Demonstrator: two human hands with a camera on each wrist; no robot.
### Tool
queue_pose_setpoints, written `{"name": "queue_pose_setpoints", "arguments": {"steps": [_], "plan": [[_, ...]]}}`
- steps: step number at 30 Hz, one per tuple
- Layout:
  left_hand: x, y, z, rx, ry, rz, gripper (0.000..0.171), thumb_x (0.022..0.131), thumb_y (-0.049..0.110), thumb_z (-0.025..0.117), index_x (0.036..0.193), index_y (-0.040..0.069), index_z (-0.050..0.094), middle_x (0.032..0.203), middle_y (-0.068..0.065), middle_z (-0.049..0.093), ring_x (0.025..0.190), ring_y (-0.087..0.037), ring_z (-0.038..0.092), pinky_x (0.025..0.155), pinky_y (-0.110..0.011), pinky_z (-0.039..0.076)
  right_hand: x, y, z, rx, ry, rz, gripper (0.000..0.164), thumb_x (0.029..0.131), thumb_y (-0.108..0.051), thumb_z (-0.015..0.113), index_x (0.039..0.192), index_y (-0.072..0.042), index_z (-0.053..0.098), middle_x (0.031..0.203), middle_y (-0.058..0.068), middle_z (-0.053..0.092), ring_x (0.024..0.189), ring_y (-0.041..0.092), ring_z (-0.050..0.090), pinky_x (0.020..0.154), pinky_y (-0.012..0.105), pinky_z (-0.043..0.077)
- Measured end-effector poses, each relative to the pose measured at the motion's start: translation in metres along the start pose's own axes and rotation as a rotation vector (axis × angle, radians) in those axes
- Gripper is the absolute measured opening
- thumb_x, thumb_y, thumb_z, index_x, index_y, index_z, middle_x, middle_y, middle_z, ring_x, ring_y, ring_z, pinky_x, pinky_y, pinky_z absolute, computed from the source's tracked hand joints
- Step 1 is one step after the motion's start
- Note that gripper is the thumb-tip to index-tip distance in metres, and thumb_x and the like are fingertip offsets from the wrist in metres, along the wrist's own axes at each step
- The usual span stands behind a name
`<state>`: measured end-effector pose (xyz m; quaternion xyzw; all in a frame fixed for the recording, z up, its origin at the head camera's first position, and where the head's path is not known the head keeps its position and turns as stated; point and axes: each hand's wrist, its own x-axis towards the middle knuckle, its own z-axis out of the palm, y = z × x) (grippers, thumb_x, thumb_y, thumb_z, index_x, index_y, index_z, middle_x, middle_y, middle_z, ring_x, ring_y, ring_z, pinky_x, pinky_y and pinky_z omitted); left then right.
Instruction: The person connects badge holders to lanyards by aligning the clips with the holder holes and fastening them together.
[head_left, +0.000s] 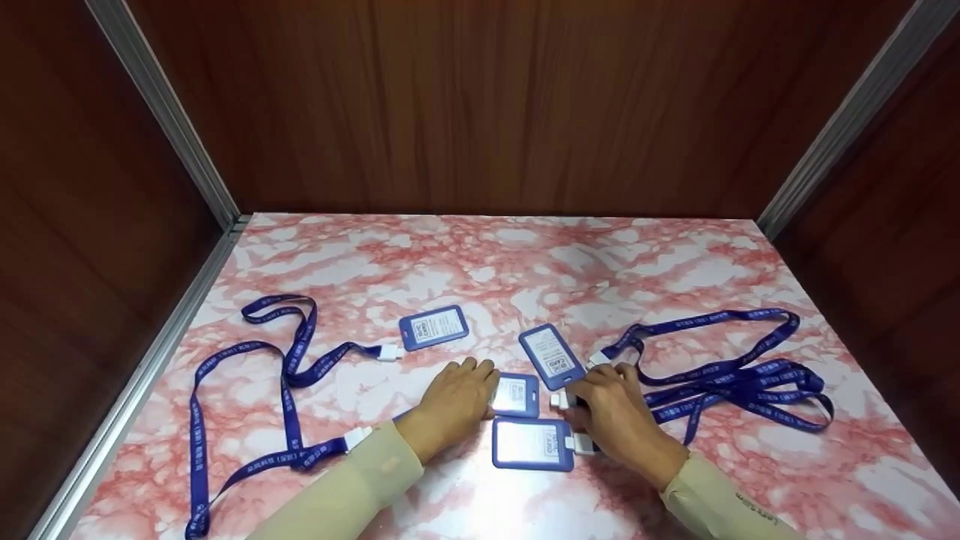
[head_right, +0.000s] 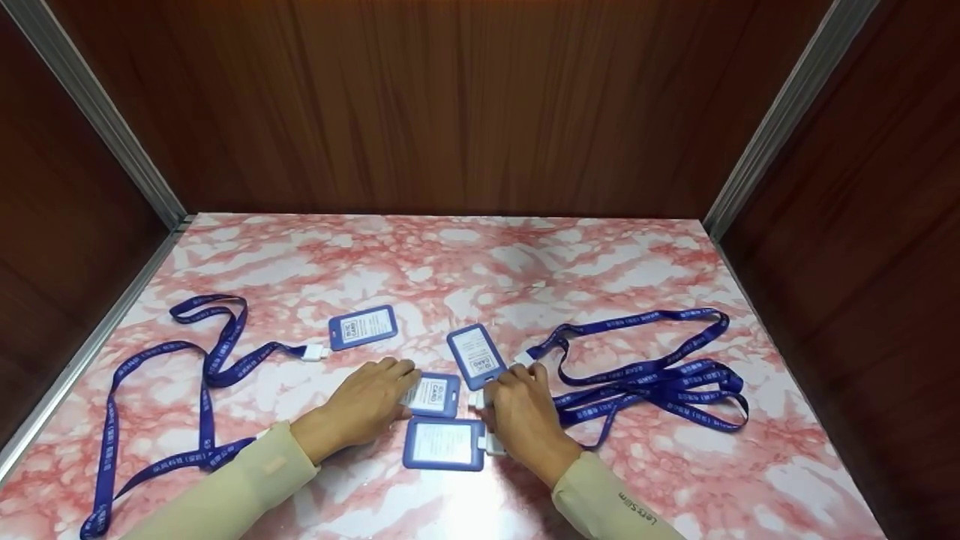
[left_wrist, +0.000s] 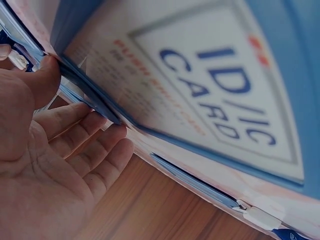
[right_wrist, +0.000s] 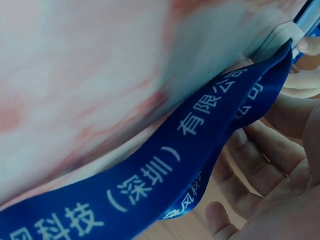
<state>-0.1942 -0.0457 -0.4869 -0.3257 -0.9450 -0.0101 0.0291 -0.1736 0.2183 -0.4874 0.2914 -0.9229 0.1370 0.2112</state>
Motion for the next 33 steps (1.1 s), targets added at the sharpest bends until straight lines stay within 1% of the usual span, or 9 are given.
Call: {"name": "queue_pose_setpoints", "arguments": {"steps": [7, 13, 22, 25, 29, 33], "plan": [[0.0004, -0.0003, 0.0006, -0.004, 0.003, 0.000, 0.057, 0.091, 0.036, 0.074, 0.138, 0.007, 0.061, 0.134, -0.006, 0.061, 0.117, -0.026, 0.057, 0.097, -0.041, 0.049, 0.0020, -0.0024, 0.0011, 0.011, -0.019, 0.017, 0.021, 0.074, -0.016, 0.091, 0.078, -0.015, 0.070, 0.080, -0.002, 0.070, 0.086, 0.024, 0.061, 0.087, 0.051, 0.038], [0.0008, -0.0002, 0.0009, -0.008, 0.010, 0.004, 0.055, 0.091, 0.036, 0.074, 0.136, 0.007, 0.061, 0.133, -0.006, 0.061, 0.116, -0.026, 0.057, 0.096, -0.041, 0.049, 0.0039, -0.0035, 0.0018, 0.015, -0.035, 0.037, 0.020, 0.076, -0.017, 0.090, 0.078, -0.016, 0.070, 0.081, -0.003, 0.070, 0.085, 0.024, 0.061, 0.088, 0.051, 0.038], [0.0001, 0.0005, 0.0012, -0.010, 0.014, 0.005, 0.056, 0.092, 0.035, 0.073, 0.139, 0.006, 0.060, 0.135, -0.006, 0.060, 0.119, -0.027, 0.056, 0.100, -0.042, 0.049, 0.0058, -0.0060, 0.0051, 0.012, -0.018, 0.033, 0.022, 0.076, -0.018, 0.091, 0.077, -0.015, 0.070, 0.080, -0.001, 0.071, 0.083, 0.025, 0.061, 0.083, 0.050, 0.039], [-0.0001, 0.0011, 0.0004, -0.005, 0.015, 0.009, 0.055, 0.092, 0.035, 0.073, 0.138, 0.006, 0.061, 0.132, -0.006, 0.061, 0.116, -0.026, 0.057, 0.098, -0.041, 0.049, 0.0064, -0.0074, 0.0056, 0.013, -0.018, 0.032, 0.022, 0.075, -0.017, 0.091, 0.078, -0.015, 0.070, 0.081, -0.001, 0.072, 0.083, 0.025, 0.060, 0.082, 0.049, 0.039], [-0.0001, 0.0014, 0.0003, 0.011, 0.028, 0.022, 0.054, 0.090, 0.036, 0.074, 0.135, 0.006, 0.063, 0.125, -0.004, 0.061, 0.108, -0.024, 0.057, 0.090, -0.037, 0.050, 0.0072, -0.0085, 0.0058, 0.023, -0.021, 0.035, 0.022, 0.074, -0.015, 0.091, 0.078, -0.014, 0.070, 0.081, -0.001, 0.072, 0.083, 0.026, 0.061, 0.081, 0.049, 0.039], [0.0002, 0.0014, 0.0013, 0.013, 0.041, 0.024, 0.054, 0.089, 0.035, 0.075, 0.134, 0.006, 0.063, 0.124, -0.004, 0.062, 0.107, -0.024, 0.056, 0.089, -0.037, 0.050, 0.0081, -0.0089, 0.0056, 0.036, -0.022, 0.049, 0.022, 0.074, -0.014, 0.092, 0.079, -0.014, 0.070, 0.081, -0.002, 0.072, 0.082, 0.025, 0.061, 0.080, 0.048, 0.039]]}}
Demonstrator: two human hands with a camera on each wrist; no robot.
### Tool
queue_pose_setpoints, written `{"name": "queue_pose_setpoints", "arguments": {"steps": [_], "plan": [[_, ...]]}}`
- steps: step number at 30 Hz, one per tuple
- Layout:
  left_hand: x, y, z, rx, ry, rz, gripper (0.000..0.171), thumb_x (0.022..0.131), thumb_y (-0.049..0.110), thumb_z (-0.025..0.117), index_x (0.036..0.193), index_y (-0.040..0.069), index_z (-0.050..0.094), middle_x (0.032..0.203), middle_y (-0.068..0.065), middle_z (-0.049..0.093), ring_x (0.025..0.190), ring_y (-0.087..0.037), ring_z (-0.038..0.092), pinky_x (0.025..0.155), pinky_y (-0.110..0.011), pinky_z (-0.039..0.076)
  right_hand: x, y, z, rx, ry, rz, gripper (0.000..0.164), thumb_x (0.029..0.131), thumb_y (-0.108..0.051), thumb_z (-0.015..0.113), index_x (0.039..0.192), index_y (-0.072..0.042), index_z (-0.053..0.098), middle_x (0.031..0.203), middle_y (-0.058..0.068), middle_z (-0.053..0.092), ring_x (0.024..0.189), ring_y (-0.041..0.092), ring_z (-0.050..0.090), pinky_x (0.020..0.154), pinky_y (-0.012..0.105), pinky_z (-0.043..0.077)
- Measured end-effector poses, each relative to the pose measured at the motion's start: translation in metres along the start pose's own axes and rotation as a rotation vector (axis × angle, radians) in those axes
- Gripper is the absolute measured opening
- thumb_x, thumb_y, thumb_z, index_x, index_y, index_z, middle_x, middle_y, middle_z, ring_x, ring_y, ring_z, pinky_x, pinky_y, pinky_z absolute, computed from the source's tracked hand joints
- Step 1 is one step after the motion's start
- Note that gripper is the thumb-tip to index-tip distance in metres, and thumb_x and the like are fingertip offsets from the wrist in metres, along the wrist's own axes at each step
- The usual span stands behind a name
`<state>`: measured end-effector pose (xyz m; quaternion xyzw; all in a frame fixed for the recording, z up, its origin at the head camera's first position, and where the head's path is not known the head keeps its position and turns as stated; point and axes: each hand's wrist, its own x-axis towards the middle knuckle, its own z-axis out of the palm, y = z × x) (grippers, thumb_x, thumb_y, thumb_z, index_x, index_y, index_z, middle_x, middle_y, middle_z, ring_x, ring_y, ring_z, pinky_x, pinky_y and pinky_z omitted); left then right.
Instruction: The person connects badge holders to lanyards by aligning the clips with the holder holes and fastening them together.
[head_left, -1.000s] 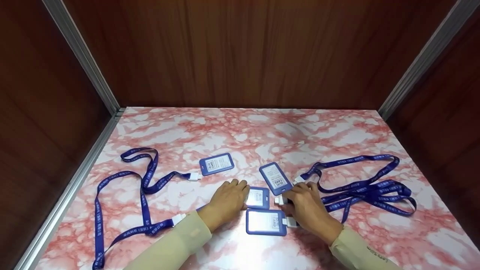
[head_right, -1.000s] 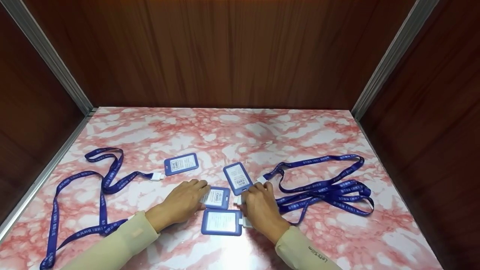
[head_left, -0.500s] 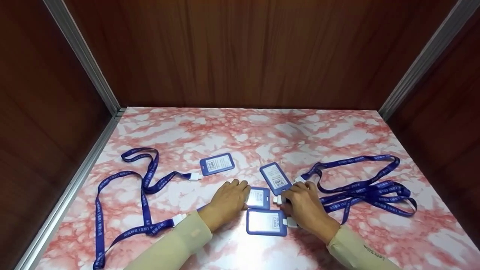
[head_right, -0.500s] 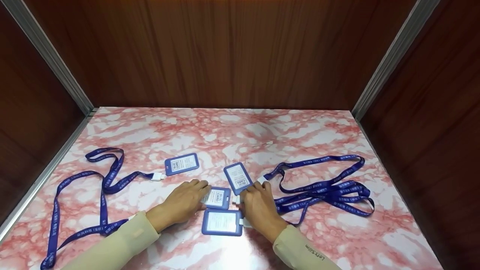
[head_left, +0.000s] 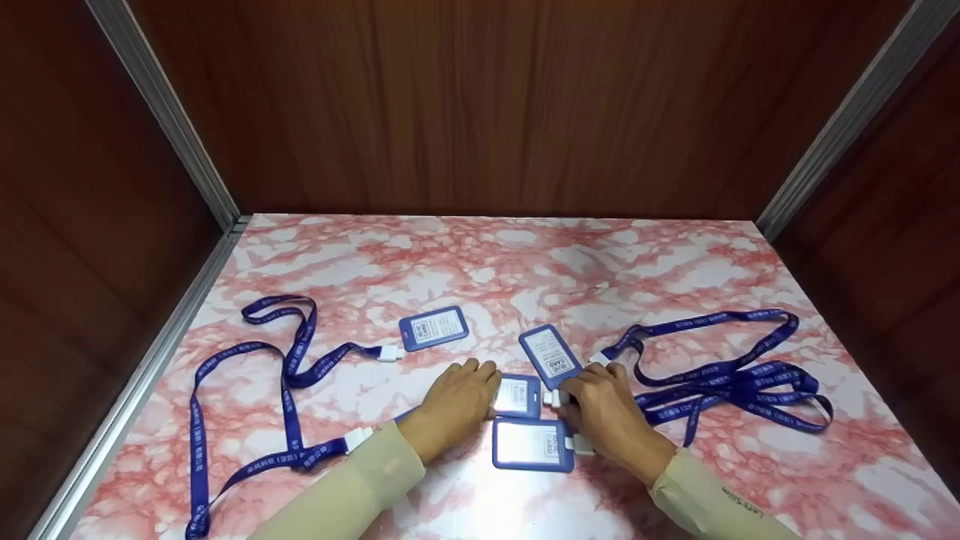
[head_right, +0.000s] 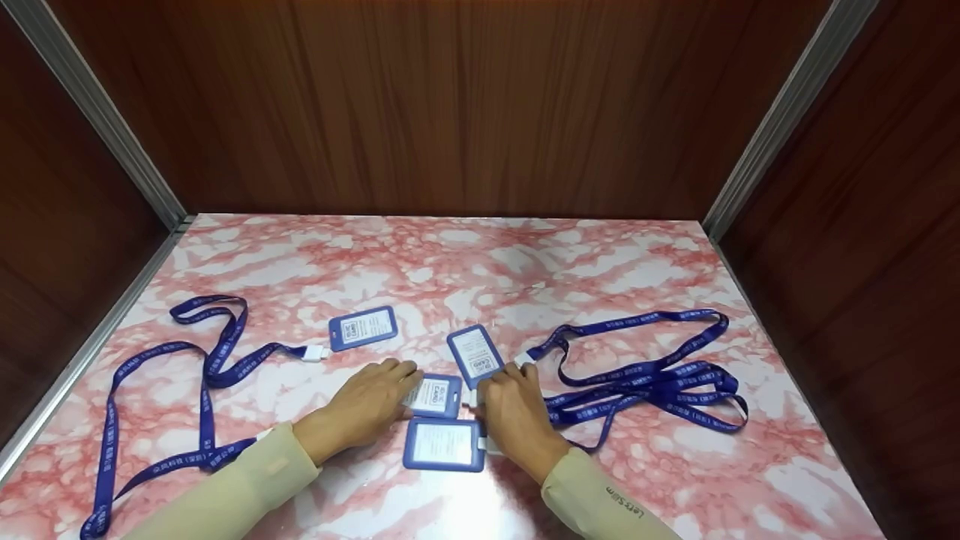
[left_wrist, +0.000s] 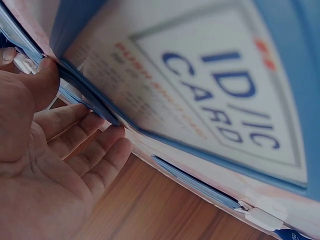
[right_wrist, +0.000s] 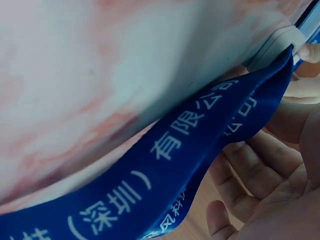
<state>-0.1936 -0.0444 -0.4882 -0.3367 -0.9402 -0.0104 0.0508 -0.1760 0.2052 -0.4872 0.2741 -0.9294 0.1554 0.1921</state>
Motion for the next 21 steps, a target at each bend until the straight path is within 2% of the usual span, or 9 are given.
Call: {"name": "queue_pose_setpoints", "arguments": {"steps": [7, 15, 21], "plan": [[0.0002, 0.0008, 0.0000, 0.007, 0.005, -0.001, 0.053, 0.088, 0.035, 0.076, 0.132, 0.008, 0.064, 0.122, -0.003, 0.061, 0.107, -0.024, 0.056, 0.089, -0.037, 0.050, 0.0021, -0.0011, 0.0005, -0.026, -0.002, -0.014, 0.024, 0.071, -0.012, 0.092, 0.073, -0.016, 0.069, 0.078, -0.002, 0.072, 0.080, 0.025, 0.061, 0.076, 0.045, 0.038], [-0.0003, 0.0018, -0.0005, 0.014, 0.001, -0.002, 0.054, 0.089, 0.035, 0.076, 0.134, 0.007, 0.063, 0.128, -0.004, 0.061, 0.111, -0.024, 0.057, 0.091, -0.037, 0.051, 0.0048, -0.0032, 0.0029, -0.056, -0.009, -0.013, 0.023, 0.069, -0.013, 0.092, 0.071, -0.016, 0.069, 0.077, 0.000, 0.071, 0.082, 0.027, 0.062, 0.075, 0.045, 0.038], [-0.0004, 0.0036, -0.0017, -0.022, 0.000, -0.004, 0.054, 0.090, 0.031, 0.077, 0.134, 0.004, 0.062, 0.127, -0.006, 0.060, 0.107, -0.024, 0.056, 0.089, -0.034, 0.055, 0.0059, -0.0046, 0.0049, -0.053, 0.009, -0.025, 0.022, 0.068, -0.013, 0.092, 0.071, -0.014, 0.071, 0.076, 0.002, 0.072, 0.078, 0.028, 0.061, 0.072, 0.046, 0.036]]}}
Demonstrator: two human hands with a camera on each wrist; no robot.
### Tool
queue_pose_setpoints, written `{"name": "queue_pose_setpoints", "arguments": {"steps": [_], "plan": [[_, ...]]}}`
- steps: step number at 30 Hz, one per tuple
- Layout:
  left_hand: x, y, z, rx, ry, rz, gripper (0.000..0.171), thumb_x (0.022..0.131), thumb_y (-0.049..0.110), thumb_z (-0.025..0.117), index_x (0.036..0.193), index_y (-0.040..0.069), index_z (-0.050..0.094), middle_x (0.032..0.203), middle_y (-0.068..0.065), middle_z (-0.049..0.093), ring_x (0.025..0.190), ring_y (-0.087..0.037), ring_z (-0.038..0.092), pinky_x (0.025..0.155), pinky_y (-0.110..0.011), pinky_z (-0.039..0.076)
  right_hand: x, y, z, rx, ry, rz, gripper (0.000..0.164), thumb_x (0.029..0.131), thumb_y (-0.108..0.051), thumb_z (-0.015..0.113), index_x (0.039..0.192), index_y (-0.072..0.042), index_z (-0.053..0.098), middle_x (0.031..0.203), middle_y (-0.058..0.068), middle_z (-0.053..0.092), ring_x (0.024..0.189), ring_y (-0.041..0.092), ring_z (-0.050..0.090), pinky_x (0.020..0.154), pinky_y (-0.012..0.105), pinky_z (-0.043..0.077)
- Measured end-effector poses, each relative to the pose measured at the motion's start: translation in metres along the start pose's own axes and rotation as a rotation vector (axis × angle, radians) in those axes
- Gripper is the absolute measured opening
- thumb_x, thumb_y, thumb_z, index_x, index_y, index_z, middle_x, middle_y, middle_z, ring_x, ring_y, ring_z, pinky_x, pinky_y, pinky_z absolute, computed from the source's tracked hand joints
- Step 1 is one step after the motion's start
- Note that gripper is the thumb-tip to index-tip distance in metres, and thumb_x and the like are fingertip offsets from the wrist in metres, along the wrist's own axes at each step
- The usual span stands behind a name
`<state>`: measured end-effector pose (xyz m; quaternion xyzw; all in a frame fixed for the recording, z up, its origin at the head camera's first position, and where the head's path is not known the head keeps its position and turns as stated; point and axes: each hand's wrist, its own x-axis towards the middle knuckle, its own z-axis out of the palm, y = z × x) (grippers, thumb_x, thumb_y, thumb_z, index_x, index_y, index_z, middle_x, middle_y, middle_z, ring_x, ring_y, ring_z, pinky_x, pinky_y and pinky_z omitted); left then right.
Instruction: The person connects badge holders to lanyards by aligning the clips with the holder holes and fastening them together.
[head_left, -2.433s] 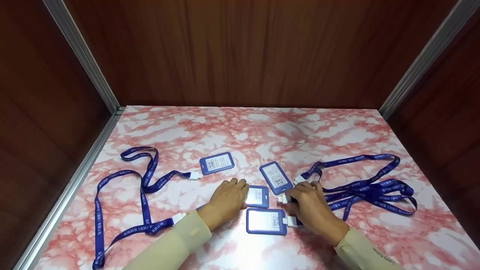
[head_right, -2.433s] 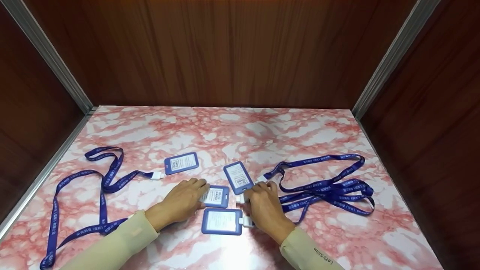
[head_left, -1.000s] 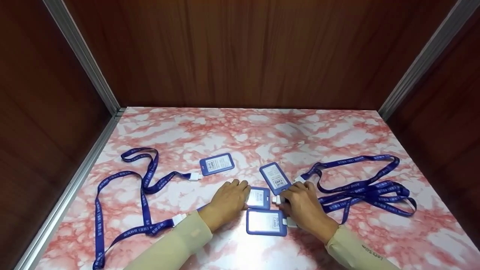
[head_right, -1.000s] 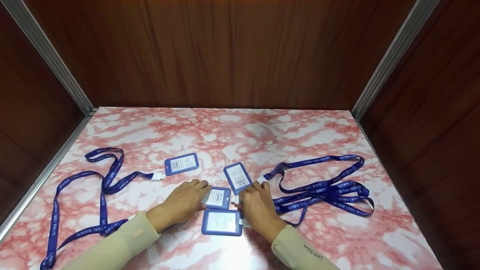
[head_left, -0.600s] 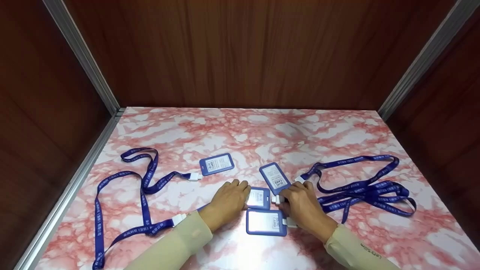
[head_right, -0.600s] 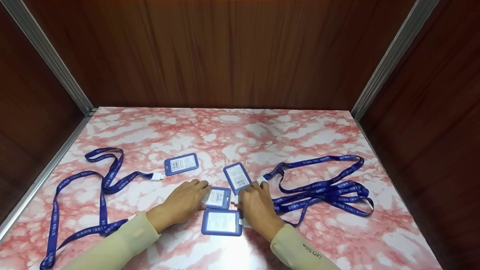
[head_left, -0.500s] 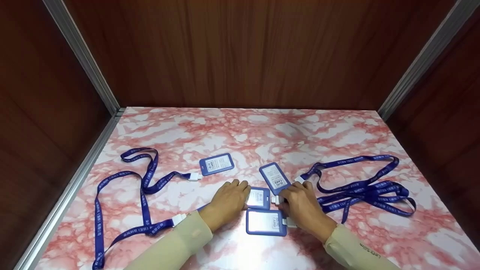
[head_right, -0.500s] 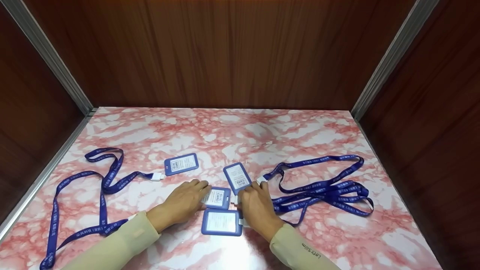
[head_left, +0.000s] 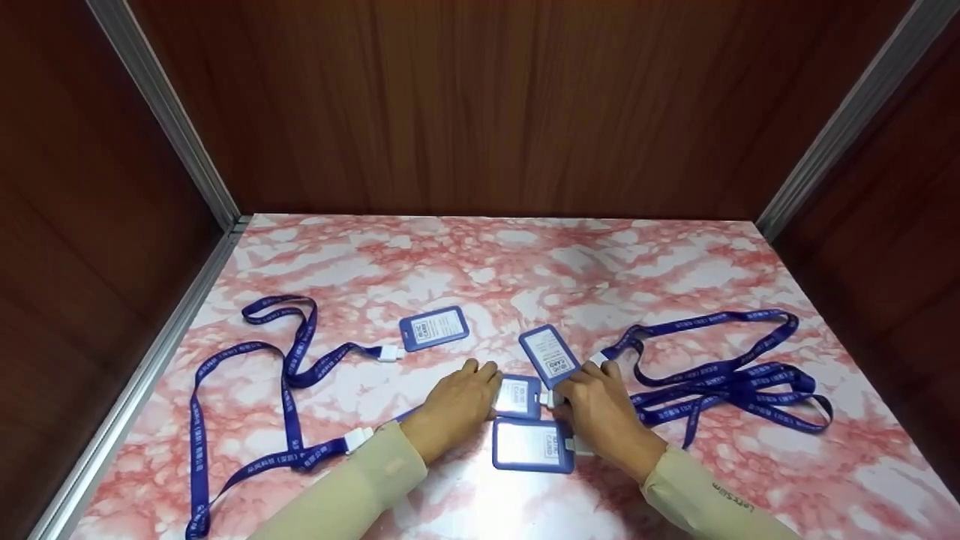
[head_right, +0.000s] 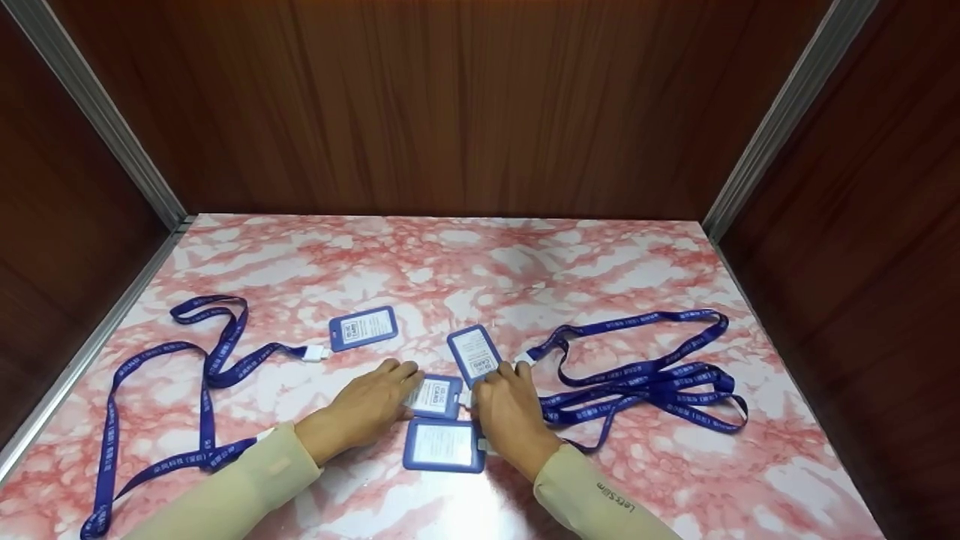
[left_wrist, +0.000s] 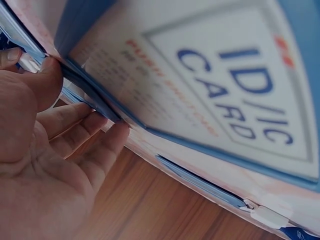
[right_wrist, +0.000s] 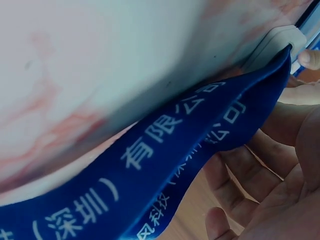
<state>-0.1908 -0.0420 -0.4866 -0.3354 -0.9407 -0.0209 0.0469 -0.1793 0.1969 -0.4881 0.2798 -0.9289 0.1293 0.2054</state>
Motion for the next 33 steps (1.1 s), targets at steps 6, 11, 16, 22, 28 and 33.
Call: {"name": "queue_pose_setpoints", "arguments": {"steps": [6, 11, 16, 22, 28, 33], "plan": [[0.0014, 0.0012, -0.0013, -0.015, -0.015, -0.012, 0.052, 0.091, 0.028, 0.077, 0.134, 0.003, 0.062, 0.125, -0.005, 0.059, 0.105, -0.024, 0.054, 0.085, -0.033, 0.057, 0.0005, -0.0014, 0.0010, -0.010, 0.020, -0.015, 0.021, 0.067, -0.014, 0.090, 0.069, -0.014, 0.069, 0.073, 0.001, 0.070, 0.077, 0.028, 0.059, 0.071, 0.045, 0.036], [0.0016, 0.0023, -0.0007, -0.013, -0.017, -0.013, 0.052, 0.092, 0.028, 0.077, 0.135, 0.003, 0.062, 0.126, -0.005, 0.058, 0.106, -0.024, 0.054, 0.083, -0.033, 0.058, 0.0005, -0.0027, 0.0014, -0.016, 0.024, -0.014, 0.021, 0.067, -0.013, 0.090, 0.069, -0.013, 0.069, 0.073, 0.001, 0.069, 0.077, 0.028, 0.059, 0.072, 0.046, 0.036], [0.0018, 0.0031, 0.0003, -0.005, -0.002, -0.015, 0.051, 0.090, 0.029, 0.078, 0.132, 0.004, 0.062, 0.122, -0.004, 0.058, 0.103, -0.024, 0.054, 0.079, -0.033, 0.058, 0.0010, -0.0035, 0.0033, -0.019, 0.042, -0.029, 0.023, 0.066, -0.014, 0.090, 0.066, -0.013, 0.067, 0.070, 0.001, 0.067, 0.076, 0.029, 0.059, 0.071, 0.045, 0.036], [0.0024, 0.0037, 0.0008, -0.018, -0.002, -0.022, 0.049, 0.091, 0.027, 0.077, 0.132, 0.003, 0.063, 0.120, -0.005, 0.058, 0.102, -0.024, 0.054, 0.078, -0.033, 0.059, 0.0012, -0.0044, 0.0045, -0.025, 0.056, -0.045, 0.022, 0.066, -0.013, 0.090, 0.067, -0.013, 0.068, 0.069, 0.001, 0.066, 0.073, 0.029, 0.061, 0.071, 0.044, 0.038], [0.0043, 0.0024, -0.0007, -0.033, -0.002, -0.023, 0.049, 0.088, 0.028, 0.080, 0.128, 0.003, 0.065, 0.116, -0.005, 0.060, 0.098, -0.023, 0.055, 0.074, -0.032, 0.059, 0.0004, -0.0056, 0.0052, -0.068, 0.021, -0.043, 0.023, 0.065, -0.010, 0.091, 0.067, -0.011, 0.068, 0.070, 0.002, 0.066, 0.069, 0.027, 0.063, 0.069, 0.042, 0.039], [0.0052, 0.0014, 0.0012, -0.031, 0.028, -0.022, 0.048, 0.083, 0.027, 0.084, 0.122, 0.004, 0.067, 0.111, -0.004, 0.061, 0.094, -0.022, 0.054, 0.073, -0.029, 0.058, -0.0003, -0.0056, 0.0057, -0.074, -0.013, -0.035, 0.022, 0.067, -0.007, 0.090, 0.069, -0.011, 0.069, 0.072, 0.002, 0.066, 0.071, 0.024, 0.063, 0.071, 0.042, 0.040]]}}
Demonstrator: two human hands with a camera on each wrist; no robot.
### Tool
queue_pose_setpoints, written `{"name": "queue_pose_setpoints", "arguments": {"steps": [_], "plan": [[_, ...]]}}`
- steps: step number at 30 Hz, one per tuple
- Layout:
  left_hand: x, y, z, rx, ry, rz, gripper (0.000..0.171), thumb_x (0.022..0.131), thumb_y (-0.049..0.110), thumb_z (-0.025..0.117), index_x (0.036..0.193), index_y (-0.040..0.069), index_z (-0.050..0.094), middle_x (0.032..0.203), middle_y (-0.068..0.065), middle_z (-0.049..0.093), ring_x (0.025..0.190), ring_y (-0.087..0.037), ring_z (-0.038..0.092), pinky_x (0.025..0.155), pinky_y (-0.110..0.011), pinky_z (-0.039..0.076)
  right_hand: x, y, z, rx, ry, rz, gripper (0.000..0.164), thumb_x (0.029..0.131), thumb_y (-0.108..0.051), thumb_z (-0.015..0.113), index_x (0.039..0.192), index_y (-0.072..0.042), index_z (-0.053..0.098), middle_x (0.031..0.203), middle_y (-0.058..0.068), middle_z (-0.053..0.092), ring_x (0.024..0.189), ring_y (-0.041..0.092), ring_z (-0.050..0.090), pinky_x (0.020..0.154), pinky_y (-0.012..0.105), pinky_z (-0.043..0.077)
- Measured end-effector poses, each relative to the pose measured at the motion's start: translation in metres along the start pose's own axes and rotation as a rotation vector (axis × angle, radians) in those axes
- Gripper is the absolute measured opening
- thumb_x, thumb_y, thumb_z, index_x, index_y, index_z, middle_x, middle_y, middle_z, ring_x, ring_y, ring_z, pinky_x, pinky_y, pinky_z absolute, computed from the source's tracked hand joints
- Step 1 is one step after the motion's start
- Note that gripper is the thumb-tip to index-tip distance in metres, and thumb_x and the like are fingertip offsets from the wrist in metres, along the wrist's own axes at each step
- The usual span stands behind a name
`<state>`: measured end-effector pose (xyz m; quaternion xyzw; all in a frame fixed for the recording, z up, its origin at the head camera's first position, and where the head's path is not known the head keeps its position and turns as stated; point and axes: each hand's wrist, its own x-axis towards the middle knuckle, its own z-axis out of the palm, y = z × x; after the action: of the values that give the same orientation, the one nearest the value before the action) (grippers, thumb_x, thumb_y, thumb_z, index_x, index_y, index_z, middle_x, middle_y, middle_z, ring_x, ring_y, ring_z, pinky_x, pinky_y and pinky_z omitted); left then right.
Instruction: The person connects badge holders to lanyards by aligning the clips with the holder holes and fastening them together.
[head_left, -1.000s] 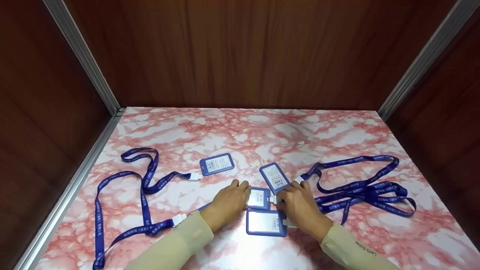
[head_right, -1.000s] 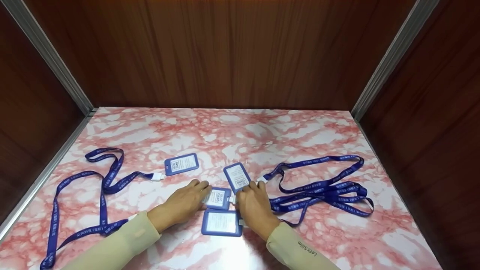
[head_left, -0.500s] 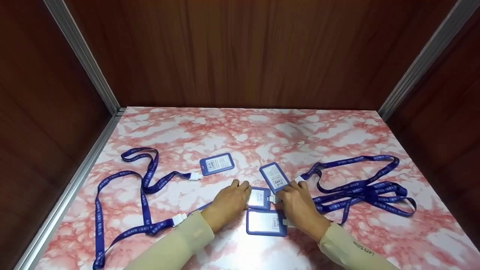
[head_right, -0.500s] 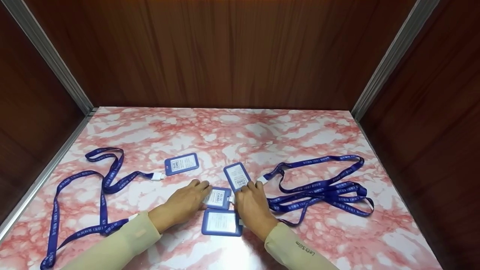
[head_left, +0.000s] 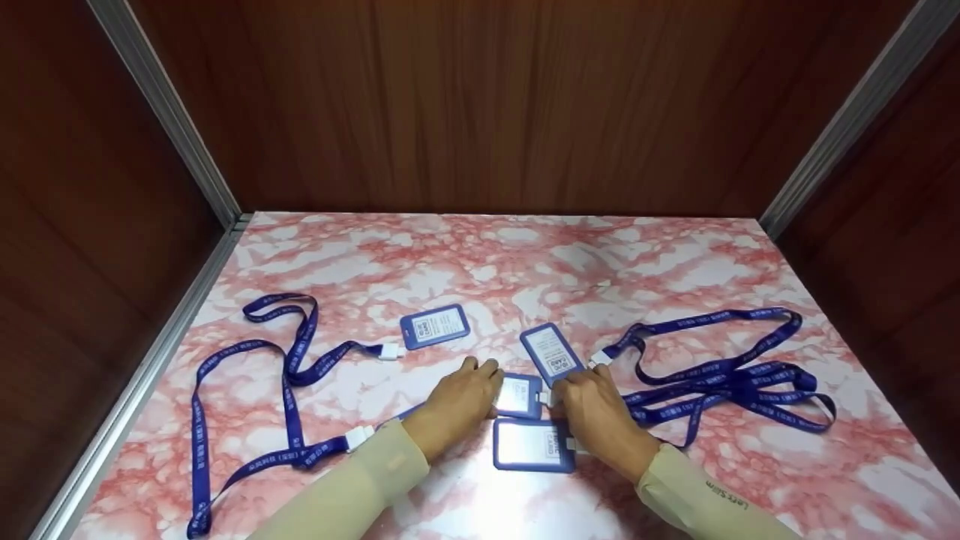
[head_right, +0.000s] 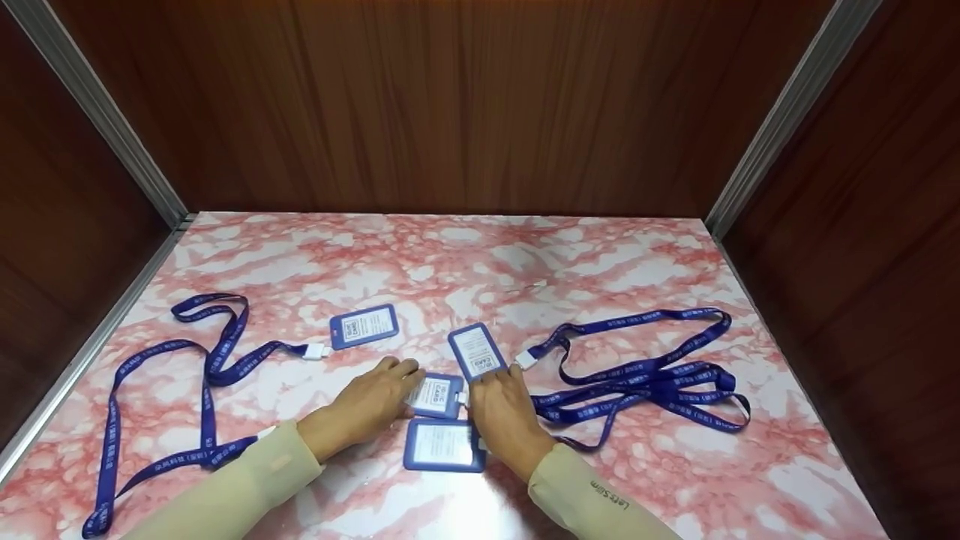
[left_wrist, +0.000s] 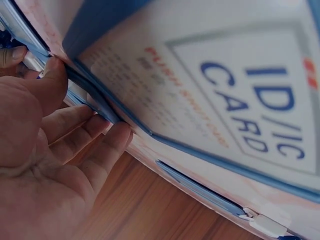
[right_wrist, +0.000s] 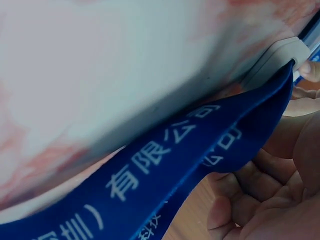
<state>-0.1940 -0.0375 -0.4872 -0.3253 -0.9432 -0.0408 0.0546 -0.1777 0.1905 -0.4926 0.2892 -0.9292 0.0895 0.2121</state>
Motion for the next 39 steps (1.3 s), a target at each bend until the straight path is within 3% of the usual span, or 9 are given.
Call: {"name": "queue_pose_setpoints", "arguments": {"steps": [19, 25, 32, 39], "plan": [[-0.0021, 0.0010, -0.0014, -0.028, 0.057, 0.014, 0.045, 0.083, 0.022, 0.084, 0.120, 0.002, 0.068, 0.110, -0.006, 0.062, 0.092, -0.023, 0.055, 0.071, -0.031, 0.058, 0.0019, -0.0028, -0.0013, 0.019, -0.050, 0.000, 0.020, 0.068, 0.004, 0.086, 0.074, -0.007, 0.071, 0.080, 0.005, 0.069, 0.076, 0.024, 0.065, 0.074, 0.043, 0.043], [-0.0020, 0.0022, -0.0007, -0.046, 0.042, -0.001, 0.050, 0.082, 0.020, 0.085, 0.124, 0.001, 0.068, 0.116, -0.007, 0.063, 0.095, -0.024, 0.055, 0.075, -0.033, 0.059, 0.0032, -0.0050, -0.0001, 0.020, -0.046, -0.001, 0.019, 0.068, 0.001, 0.088, 0.073, -0.008, 0.072, 0.081, 0.004, 0.069, 0.078, 0.024, 0.066, 0.074, 0.043, 0.043], [-0.0011, 0.0035, 0.0002, -0.002, 0.037, -0.003, 0.051, 0.078, 0.025, 0.088, 0.119, 0.004, 0.068, 0.113, -0.005, 0.062, 0.094, -0.024, 0.055, 0.074, -0.032, 0.059, 0.0014, -0.0060, 0.0007, 0.017, -0.020, -0.013, 0.020, 0.068, -0.003, 0.086, 0.072, -0.009, 0.067, 0.075, 0.002, 0.064, 0.073, 0.023, 0.063, 0.073, 0.041, 0.041], [-0.0011, 0.0038, -0.0012, 0.027, -0.006, 0.004, 0.052, 0.083, 0.025, 0.084, 0.127, 0.003, 0.067, 0.118, -0.006, 0.062, 0.098, -0.025, 0.057, 0.077, -0.033, 0.059, 0.0006, -0.0049, 0.0001, 0.012, -0.042, -0.021, 0.019, 0.067, 0.003, 0.084, 0.072, -0.011, 0.073, 0.077, 0.002, 0.068, 0.075, 0.022, 0.064, 0.073, 0.043, 0.043]]}}
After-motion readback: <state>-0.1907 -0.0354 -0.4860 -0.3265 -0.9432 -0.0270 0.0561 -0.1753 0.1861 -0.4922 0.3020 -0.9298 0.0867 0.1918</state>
